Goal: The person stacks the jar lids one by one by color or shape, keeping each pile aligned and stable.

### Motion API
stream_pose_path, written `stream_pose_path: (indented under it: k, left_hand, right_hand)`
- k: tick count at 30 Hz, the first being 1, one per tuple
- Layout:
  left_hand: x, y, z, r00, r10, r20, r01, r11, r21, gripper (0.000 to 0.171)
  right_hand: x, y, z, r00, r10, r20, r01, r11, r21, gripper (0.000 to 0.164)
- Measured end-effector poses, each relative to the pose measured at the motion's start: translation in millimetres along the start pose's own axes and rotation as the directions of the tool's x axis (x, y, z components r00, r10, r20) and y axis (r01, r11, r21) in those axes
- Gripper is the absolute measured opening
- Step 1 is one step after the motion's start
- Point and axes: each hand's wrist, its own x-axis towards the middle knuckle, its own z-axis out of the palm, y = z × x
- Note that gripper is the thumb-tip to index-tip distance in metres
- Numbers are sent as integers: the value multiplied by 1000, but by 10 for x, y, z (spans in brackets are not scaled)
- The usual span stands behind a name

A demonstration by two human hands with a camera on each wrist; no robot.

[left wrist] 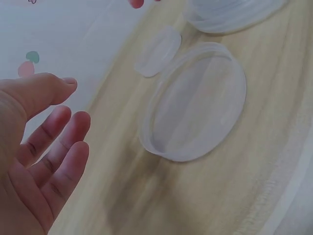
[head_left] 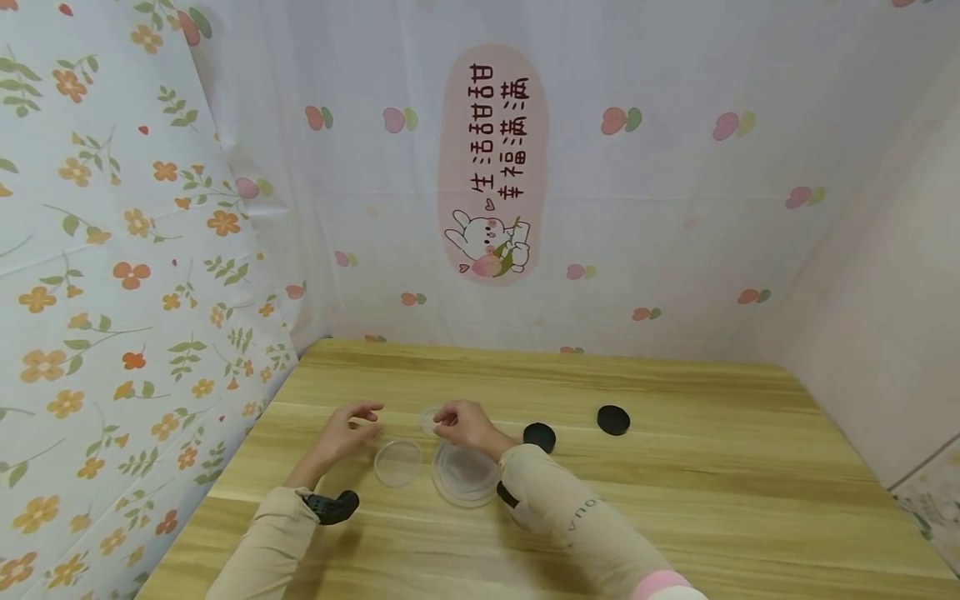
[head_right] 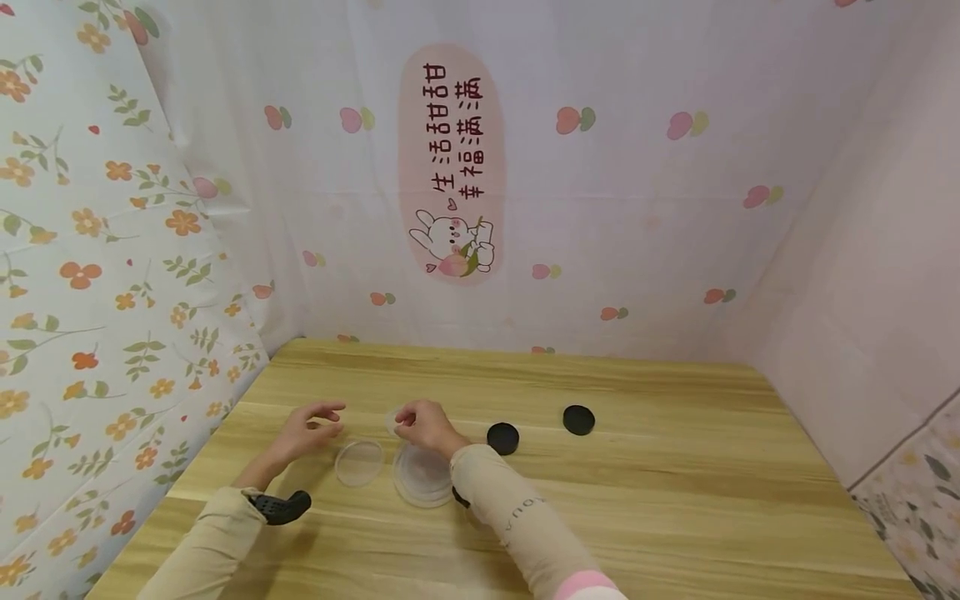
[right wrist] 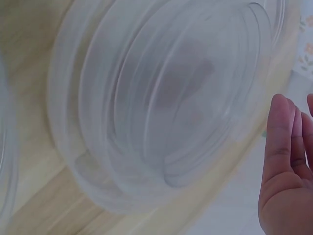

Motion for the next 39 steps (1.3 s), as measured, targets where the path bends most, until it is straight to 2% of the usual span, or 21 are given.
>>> stream_pose_path:
  k: [5, 7, 8, 11, 13, 14, 15, 16, 17, 18, 20, 21, 23, 24, 25, 26, 30, 32, 33, 37, 39]
  left_hand:
    - [-18, -39, 13, 1000, -16, 8, 16, 1000, 12, 34]
    - [-30, -66, 25, 1000, -13, 17, 13, 1000, 10, 34]
    - [-34, -83, 33, 1000, -18, 19, 18, 1000, 3, 34]
    - [-51, -135, 60, 999, -29, 15, 30, 999, -19, 34]
    - [-65, -168, 78, 999, -44, 17, 45, 999, -29, 34]
    - [-70, -183, 87, 998, -55, 15, 56, 998, -31, 34]
    - [-78, -196, 94, 998, -66, 19, 66, 997, -35, 35]
    - [-85, -208, 101, 997, -75, 23, 75, 996, -37, 35]
    - [-93, -220, 106, 996, -79, 34, 80, 996, -40, 36]
    - [-96, -232, 111, 996, -79, 44, 81, 996, -43, 36]
    - [-103, -252, 122, 995, -79, 61, 83, 995, -55, 35]
    - [-105, -261, 126, 994, -77, 73, 81, 995, -63, 35]
    - [-106, -280, 132, 994, -62, 93, 68, 996, -62, 34]
    - [-106, -288, 135, 994, -58, 98, 64, 996, -58, 34]
    - [-108, -293, 136, 993, -54, 102, 60, 997, -54, 33]
    - [-110, -298, 137, 993, -52, 102, 58, 997, -51, 33]
    - [-126, -354, 126, 996, -38, 77, 41, 999, -29, 32]
    - [-142, -377, 106, 997, -40, 64, 42, 999, -19, 31]
    - [-149, -385, 94, 997, -46, 59, 47, 999, -13, 31]
    - [-177, -385, 55, 996, -68, 60, 67, 998, 3, 30]
    - [-183, -387, 46, 995, -73, 62, 73, 997, -1, 29]
  right_hand:
    - [46, -4, 57, 999, 33, -7, -33, 999, 29, 16]
    - [95, 58, 105, 999, 45, -3, -45, 999, 17, 15]
    - [108, 82, 127, 999, 31, -14, -32, 999, -23, 15]
    - [346, 620, 375, 996, -82, -45, 78, 993, -87, 17]
    - [492, 926, 530, 995, -86, -42, 80, 989, -127, 18]
    - [551, 1080, 605, 990, -131, -55, 122, 983, -135, 20]
    - [595, 1166, 653, 993, -113, -40, 108, 989, -104, 19]
    - [563, 1085, 639, 998, -64, -22, 62, 994, -86, 18]
    - [528, 1029, 628, 997, -68, -20, 67, 996, -63, 19]
    - [448, 851, 569, 999, -35, -9, 34, 999, -40, 18]
    - [288, 538, 469, 1000, -25, -9, 26, 1000, 10, 17]
    - [197, 321, 397, 999, 33, 10, -33, 999, 25, 17]
    - [110, 134, 350, 999, 41, 10, -42, 999, 30, 17]
    - [69, 8, 317, 996, 87, 21, -87, 996, 15, 17]
    - [65, -2, 320, 996, 81, 23, -81, 997, 0, 18]
    - [124, 147, 382, 999, 28, 16, -27, 1000, -12, 18]
    - [149, 215, 454, 1000, -14, 11, 15, 998, -56, 16]
    - [97, 110, 439, 1000, -11, 9, 11, 999, -45, 15]
    - [32, -69, 387, 999, 44, 17, -43, 998, -49, 15]
    - [46, -101, 404, 997, 79, 23, -78, 996, -51, 16]
    - [206, 243, 543, 999, 34, 30, -32, 997, -65, 15]
